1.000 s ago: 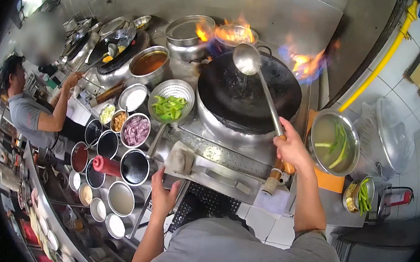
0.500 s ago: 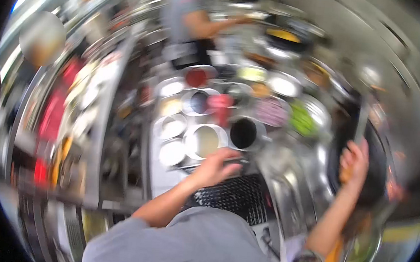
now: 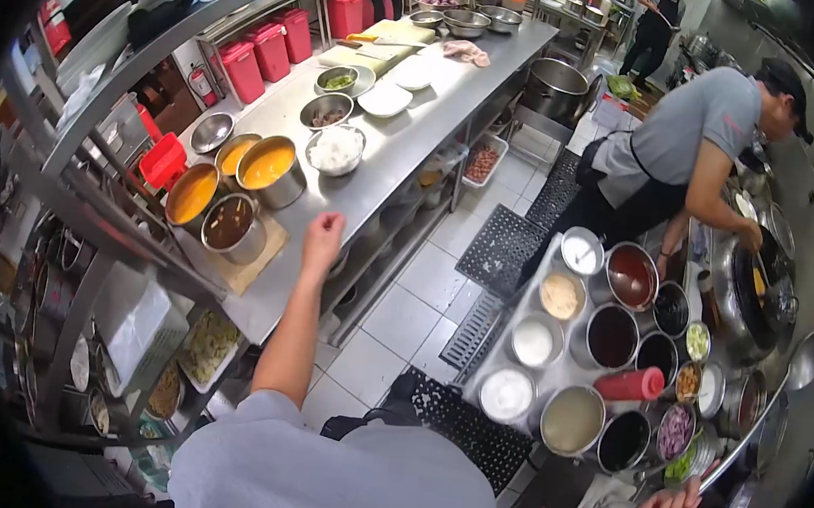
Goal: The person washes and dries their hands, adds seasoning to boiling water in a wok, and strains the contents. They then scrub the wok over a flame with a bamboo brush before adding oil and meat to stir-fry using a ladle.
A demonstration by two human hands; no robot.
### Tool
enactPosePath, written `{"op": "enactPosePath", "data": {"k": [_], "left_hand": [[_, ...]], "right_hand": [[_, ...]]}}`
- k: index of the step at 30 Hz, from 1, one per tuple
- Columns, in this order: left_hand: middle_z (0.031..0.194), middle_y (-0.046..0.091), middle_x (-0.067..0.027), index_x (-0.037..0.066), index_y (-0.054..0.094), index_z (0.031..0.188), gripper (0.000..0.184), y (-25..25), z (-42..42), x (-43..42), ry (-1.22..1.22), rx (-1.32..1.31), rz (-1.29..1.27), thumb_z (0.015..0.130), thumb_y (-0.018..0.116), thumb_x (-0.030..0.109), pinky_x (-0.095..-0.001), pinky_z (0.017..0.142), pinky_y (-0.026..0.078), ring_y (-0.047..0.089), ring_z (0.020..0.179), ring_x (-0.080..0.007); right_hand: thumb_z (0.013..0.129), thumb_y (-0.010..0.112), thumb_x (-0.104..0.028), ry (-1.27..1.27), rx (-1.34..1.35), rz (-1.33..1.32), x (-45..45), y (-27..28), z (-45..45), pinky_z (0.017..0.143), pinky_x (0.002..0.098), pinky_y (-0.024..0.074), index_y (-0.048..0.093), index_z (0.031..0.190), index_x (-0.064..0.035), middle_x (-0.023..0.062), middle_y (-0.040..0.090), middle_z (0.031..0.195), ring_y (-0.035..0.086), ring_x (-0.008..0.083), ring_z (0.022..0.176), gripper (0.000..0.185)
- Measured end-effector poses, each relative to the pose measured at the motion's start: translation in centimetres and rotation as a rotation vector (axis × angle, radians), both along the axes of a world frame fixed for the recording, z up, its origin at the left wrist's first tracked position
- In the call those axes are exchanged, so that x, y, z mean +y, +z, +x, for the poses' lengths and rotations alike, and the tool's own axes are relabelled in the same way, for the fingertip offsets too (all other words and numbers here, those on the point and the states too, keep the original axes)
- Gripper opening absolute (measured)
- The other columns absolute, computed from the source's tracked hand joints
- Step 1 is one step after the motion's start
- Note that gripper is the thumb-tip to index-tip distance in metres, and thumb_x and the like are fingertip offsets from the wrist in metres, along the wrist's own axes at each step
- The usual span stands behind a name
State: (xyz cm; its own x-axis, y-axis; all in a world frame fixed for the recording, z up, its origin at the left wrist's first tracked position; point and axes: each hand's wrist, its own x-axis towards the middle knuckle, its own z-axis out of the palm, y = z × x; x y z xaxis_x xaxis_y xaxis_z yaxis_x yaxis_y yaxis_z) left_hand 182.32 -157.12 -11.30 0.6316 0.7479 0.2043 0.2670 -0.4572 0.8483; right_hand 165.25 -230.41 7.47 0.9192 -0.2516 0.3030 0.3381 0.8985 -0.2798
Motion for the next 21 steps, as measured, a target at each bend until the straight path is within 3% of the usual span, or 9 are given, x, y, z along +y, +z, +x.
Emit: {"op": "enactPosePath", "data": {"k": [3, 6, 7, 12, 14, 15, 16, 19, 21], "left_hand": [[0.096, 0.073, -0.0189, 0.002, 0.071, 0.1, 0.031, 3.0, 4.8, 6.3, 0.02, -0.081, 0.044, 0.093, 0.066, 0.031, -0.0412, 0.083, 0.054, 0.07, 0.093, -0.0334], [0.099, 0.072, -0.0226, 0.001, 0.064, 0.117, 0.032, 3.2, 12.7, 13.5, 0.043, -0.06, 0.19, 0.094, 0.062, 0.024, -0.0458, 0.086, 0.053, 0.069, 0.097, -0.0399], [0.103, 0.071, -0.0236, 0.0, 0.062, 0.121, 0.037, 2.8, 15.3, 16.0, 0.076, -0.017, 0.253, 0.094, 0.06, 0.024, -0.0473, 0.089, 0.052, 0.068, 0.1, -0.041], [0.11, 0.068, -0.0329, -0.013, 0.056, 0.121, 0.046, 0.2, 24.4, 27.4, 0.269, 0.342, 0.068, 0.087, 0.059, 0.018, -0.0498, 0.093, 0.054, 0.067, 0.105, -0.0464], [0.113, 0.071, -0.0243, -0.001, 0.075, 0.105, 0.054, -3.7, 26.7, 33.6, 0.112, 0.734, 0.397, 0.096, 0.053, 0.048, -0.0482, 0.094, 0.054, 0.068, 0.11, -0.0396], [0.112, 0.073, -0.02, 0.002, 0.077, 0.104, 0.057, -3.6, 27.0, 35.2, -0.073, 0.909, 0.639, 0.098, 0.048, 0.051, -0.048, 0.092, 0.054, 0.069, 0.109, -0.0368], [0.11, 0.073, -0.0197, 0.005, 0.078, 0.102, 0.056, -6.2, 28.0, 38.4, -0.021, 0.831, 0.541, 0.098, 0.046, 0.051, -0.0479, 0.09, 0.055, 0.069, 0.107, -0.0357], [0.124, 0.068, -0.0193, 0.007, 0.066, 0.128, 0.043, -8.4, 24.7, 43.2, -0.625, 0.635, 0.981, 0.085, 0.066, 0.012, -0.0404, 0.091, 0.055, 0.067, 0.113, -0.0271], [0.114, 0.068, -0.014, -0.001, 0.068, 0.117, 0.038, 0.1, 22.8, 31.8, -0.481, 0.248, 0.043, 0.084, 0.067, 0.018, -0.0366, 0.089, 0.054, 0.067, 0.1, -0.0242]], "right_hand": [[0.107, 0.037, -0.007, 0.108, 0.0, 0.138, 5.1, -0.2, 1.5, 0.039, 0.0252, 0.0408, 0.004, 0.162, -0.0093, 0.0056, 0.04, 0.088, 0.04, 0.0077, 0.046, 0.064], [0.102, 0.059, -0.019, 0.374, 0.147, -0.043, 16.5, 5.5, 4.5, 0.06, 0.027, 0.0528, 0.065, 0.099, 0.0064, 0.0118, 0.067, 0.089, 0.062, 0.0163, 0.064, 0.026], [0.103, 0.053, -0.021, 0.238, 0.188, -0.025, 14.5, 2.6, 4.4, 0.038, 0.0239, 0.0429, 0.055, 0.095, 0.0046, 0.0093, 0.057, 0.081, 0.051, 0.0107, 0.048, 0.027], [0.103, 0.051, -0.015, 0.209, 0.316, -0.005, 18.9, 1.8, 4.8, 0.031, 0.0243, 0.0402, 0.041, 0.087, -0.0046, 0.0091, 0.051, 0.084, 0.049, 0.0113, 0.044, 0.022], [0.103, 0.05, -0.013, 0.24, 0.391, -0.061, 20.7, 2.4, 5.1, 0.03, 0.0237, 0.0396, 0.038, 0.084, -0.0075, 0.0085, 0.049, 0.081, 0.049, 0.0103, 0.045, 0.023], [0.098, 0.054, -0.012, 0.362, 0.335, -0.029, 21.6, 2.6, 5.7, 0.051, 0.0345, 0.0566, 0.051, 0.098, 0.0017, 0.017, 0.058, 0.093, 0.065, 0.0228, 0.066, 0.014], [0.105, 0.036, -0.006, 0.205, 0.427, -0.121, 21.3, 1.9, 4.5, 0.037, 0.0262, 0.0417, 0.001, 0.162, -0.0159, 0.0052, 0.041, 0.086, 0.043, 0.0089, 0.046, 0.068], [0.103, 0.043, -0.006, 0.085, 0.689, -0.261, 22.4, 2.0, 4.1, 0.032, 0.0304, 0.0369, 0.011, 0.162, -0.0191, 0.0057, 0.04, 0.082, 0.039, 0.0118, 0.042, 0.068], [0.095, 0.057, -0.008, -0.031, 0.952, -0.614, 24.9, 3.9, 5.3, 0.031, 0.0285, 0.0391, 0.013, 0.161, -0.0152, 0.0053, 0.043, 0.076, 0.041, 0.0111, 0.038, 0.08]]}}
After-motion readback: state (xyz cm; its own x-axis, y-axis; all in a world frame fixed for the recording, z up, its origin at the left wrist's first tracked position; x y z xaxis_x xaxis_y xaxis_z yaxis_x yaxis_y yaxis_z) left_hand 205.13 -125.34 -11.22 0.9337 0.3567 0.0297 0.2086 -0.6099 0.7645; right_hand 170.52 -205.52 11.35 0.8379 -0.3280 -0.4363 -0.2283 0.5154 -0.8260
